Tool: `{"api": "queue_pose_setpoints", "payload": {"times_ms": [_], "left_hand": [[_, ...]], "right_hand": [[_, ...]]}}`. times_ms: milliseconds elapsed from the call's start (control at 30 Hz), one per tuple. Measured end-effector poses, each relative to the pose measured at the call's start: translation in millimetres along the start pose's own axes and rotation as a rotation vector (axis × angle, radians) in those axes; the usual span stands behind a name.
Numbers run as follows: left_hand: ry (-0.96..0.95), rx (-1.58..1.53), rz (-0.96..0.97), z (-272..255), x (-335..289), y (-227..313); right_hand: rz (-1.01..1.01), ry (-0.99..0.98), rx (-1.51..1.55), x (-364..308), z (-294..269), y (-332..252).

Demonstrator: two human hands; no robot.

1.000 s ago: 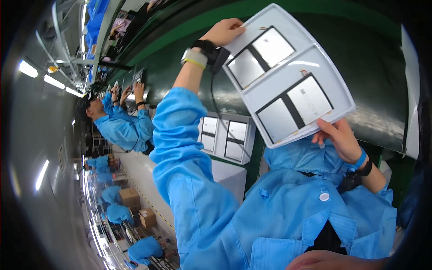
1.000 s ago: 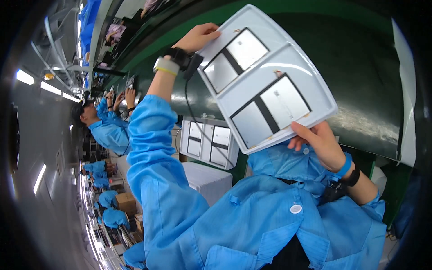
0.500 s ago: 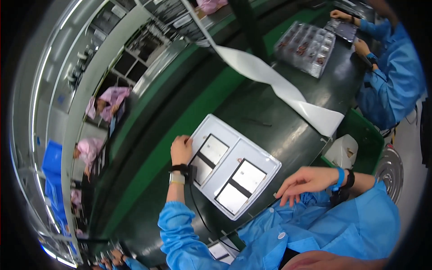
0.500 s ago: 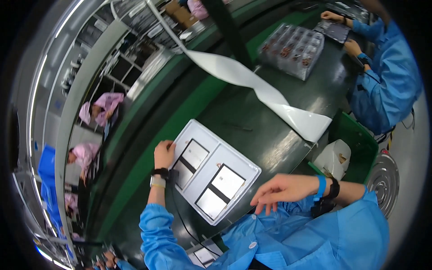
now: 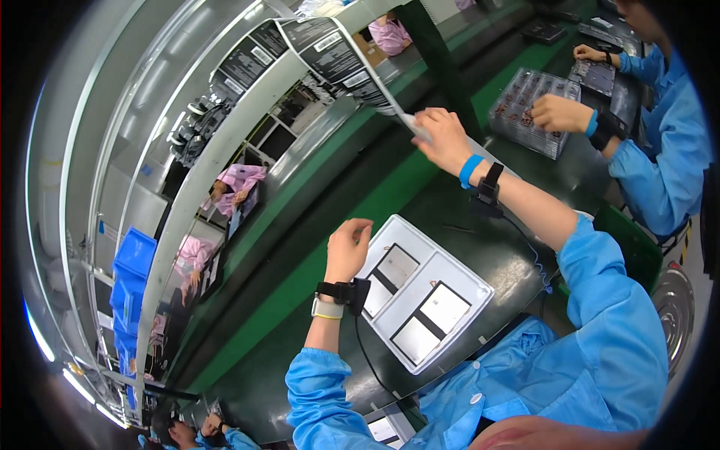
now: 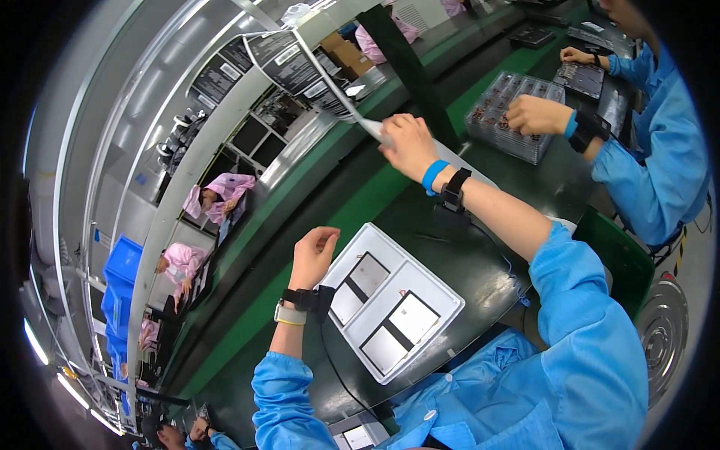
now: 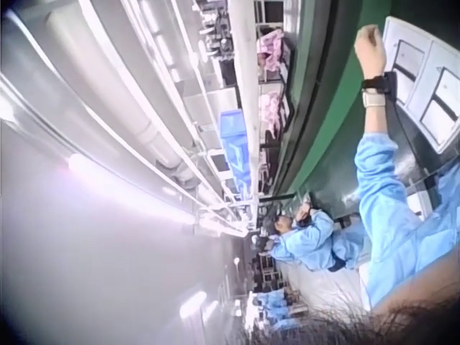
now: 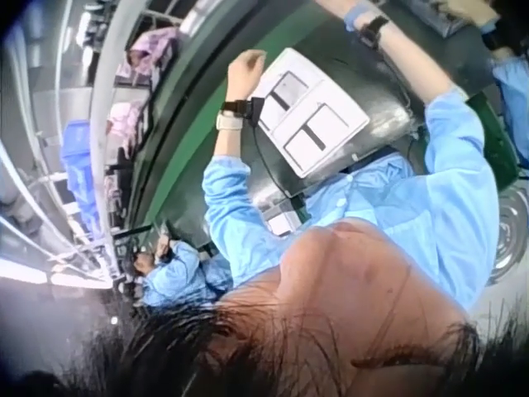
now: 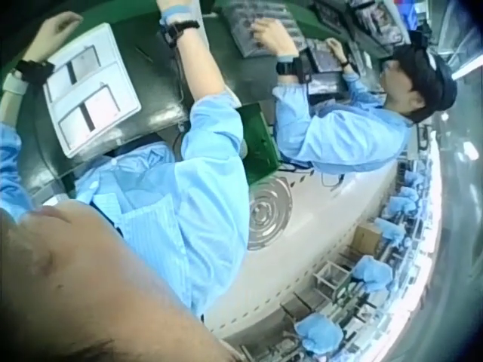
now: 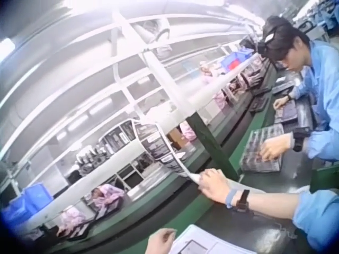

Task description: Applying a barcode label to a device battery and installing it into a tablet chassis, including connecting internal cables.

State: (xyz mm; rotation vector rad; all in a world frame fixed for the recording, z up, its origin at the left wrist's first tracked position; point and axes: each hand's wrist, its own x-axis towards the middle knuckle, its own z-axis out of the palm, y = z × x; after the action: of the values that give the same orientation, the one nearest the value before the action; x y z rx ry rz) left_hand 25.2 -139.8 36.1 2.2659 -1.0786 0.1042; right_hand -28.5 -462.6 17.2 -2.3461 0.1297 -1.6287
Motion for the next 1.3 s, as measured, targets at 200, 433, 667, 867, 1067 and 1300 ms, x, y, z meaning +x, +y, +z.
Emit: {"api": "queue_pose_setpoints", "payload": {"times_ms": [200, 433, 667, 867, 1067, 1300], "left_hand": [[0.261, 0.025, 0.345, -25, -4, 91], [0.570, 0.084, 0.682, -14, 4, 169], [0.446, -0.819, 0.274, -28, 23, 161], [0.584, -0.531, 0.219, -36, 29, 143], [0.757, 0.201, 0.629, -16, 13, 165], [0.568, -0.072, 0.618, -20, 9, 154]], "right_hand": [[0.131, -0.004, 0.535, -5, -64, -47], [0.291, -0.123, 1.212, 10, -126, -103], [0.088, -0.402, 1.197, 40, -129, -99], [0.235, -0.421, 1.200, 37, -121, -95], [0.180, -0.394, 1.183, 35, -119, -96], [-0.034, -0.457, 1.303, 35, -124, -86]]}}
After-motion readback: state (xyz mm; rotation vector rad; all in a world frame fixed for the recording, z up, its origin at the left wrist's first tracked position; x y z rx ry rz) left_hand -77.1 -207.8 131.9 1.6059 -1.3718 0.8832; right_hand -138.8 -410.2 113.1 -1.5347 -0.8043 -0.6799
